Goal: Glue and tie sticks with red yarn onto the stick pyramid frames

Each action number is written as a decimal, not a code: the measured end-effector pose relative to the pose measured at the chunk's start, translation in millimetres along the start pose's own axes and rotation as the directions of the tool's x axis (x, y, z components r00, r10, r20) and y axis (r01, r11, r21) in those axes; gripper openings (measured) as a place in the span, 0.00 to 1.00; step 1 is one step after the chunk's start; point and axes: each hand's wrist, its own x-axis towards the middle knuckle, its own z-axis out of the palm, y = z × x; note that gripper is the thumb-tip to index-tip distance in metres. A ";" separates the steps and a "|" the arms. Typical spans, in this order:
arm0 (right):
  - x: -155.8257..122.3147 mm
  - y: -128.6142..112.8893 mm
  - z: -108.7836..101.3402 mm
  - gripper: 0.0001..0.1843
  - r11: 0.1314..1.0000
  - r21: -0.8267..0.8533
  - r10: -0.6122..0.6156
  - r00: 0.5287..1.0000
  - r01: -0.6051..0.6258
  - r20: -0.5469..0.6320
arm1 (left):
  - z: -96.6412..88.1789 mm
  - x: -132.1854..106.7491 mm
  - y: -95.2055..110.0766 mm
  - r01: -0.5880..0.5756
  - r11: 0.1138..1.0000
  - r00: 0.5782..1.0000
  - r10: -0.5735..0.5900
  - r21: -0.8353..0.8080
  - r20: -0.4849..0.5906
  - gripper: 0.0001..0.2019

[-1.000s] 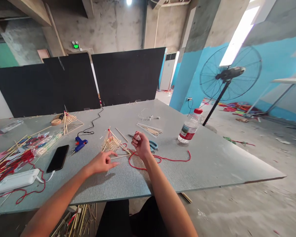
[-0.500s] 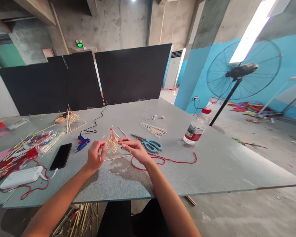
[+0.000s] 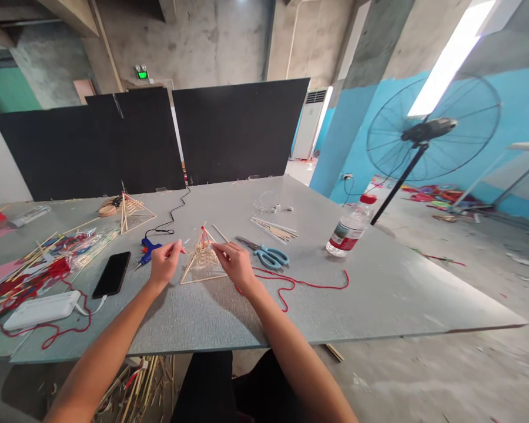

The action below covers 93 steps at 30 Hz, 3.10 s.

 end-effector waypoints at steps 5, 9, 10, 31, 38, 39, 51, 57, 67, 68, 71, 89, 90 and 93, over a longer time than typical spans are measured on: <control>17.7 -5.8 7.4 0.15 0.967 -0.252 -0.006 0.994 0.034 0.112 | -4.2 8.5 -7.7 0.103 0.986 0.994 -0.105 -0.131 -0.008 0.24; 30.3 -14.5 12.2 0.13 0.897 -0.425 -0.051 0.984 0.121 0.172 | -8.1 15.7 -13.6 0.152 0.952 0.986 -0.164 -0.266 -0.026 0.23; 31.7 -16.6 13.0 0.13 0.870 -0.469 -0.073 0.982 0.149 0.176 | -9.0 17.1 -14.6 0.149 0.948 0.985 -0.166 -0.282 -0.040 0.23; 14.3 -25.8 17.9 0.12 0.786 -0.602 -0.135 0.989 0.141 0.055 | -33.4 17.2 6.7 0.009 0.999 0.900 -0.029 0.048 0.436 0.23; 7.8 -14.5 12.8 0.13 0.854 -0.515 -0.090 0.996 0.076 -0.001 | -41.9 15.5 20.9 0.102 0.993 0.769 -0.041 -0.059 0.637 0.23; 7.1 -13.6 12.6 0.13 0.862 -0.503 -0.081 0.997 0.068 -0.004 | -42.6 14.2 24.4 0.109 0.991 0.756 -0.034 -0.075 0.654 0.23; 9.3 -8.3 23.5 0.10 0.921 -0.384 -0.068 0.998 0.056 -0.017 | -42.3 7.8 37.3 0.149 0.971 0.687 0.036 -0.189 0.726 0.24; 19.1 -13.3 19.2 0.11 0.934 -0.356 -0.090 0.981 0.024 -0.169 | -41.1 5.8 45.2 0.122 0.980 0.670 0.035 -0.156 0.741 0.25; 17.4 -20.5 11.3 0.12 0.999 0.022 0.027 0.992 -0.025 -0.125 | -21.7 -5.8 40.9 0.047 0.997 0.402 0.039 -0.063 0.915 0.23; 17.5 -23.0 9.9 0.11 0.998 0.049 0.043 0.988 -0.036 -0.150 | -18.7 -8.5 41.0 0.040 0.997 0.380 0.048 -0.068 0.924 0.23; 17.6 -29.8 6.8 0.09 0.992 0.110 0.084 0.973 -0.062 -0.214 | -9.3 -18.4 42.4 0.006 0.996 0.326 0.082 -0.089 0.942 0.23; 14.7 -25.6 9.1 0.07 0.994 0.106 -0.002 0.984 0.021 -0.176 | 20.8 -47.6 30.4 -0.013 0.991 0.235 0.130 -0.131 0.963 0.22; 14.5 -25.6 8.9 0.07 0.994 0.105 0.003 0.985 0.015 -0.171 | 20.7 -47.6 30.4 -0.014 0.992 0.239 0.124 -0.124 0.963 0.22; 14.1 -26.9 8.3 0.06 0.994 0.108 0.004 0.985 0.015 -0.172 | 21.0 -47.7 30.2 -0.014 0.994 0.240 0.108 -0.108 0.965 0.22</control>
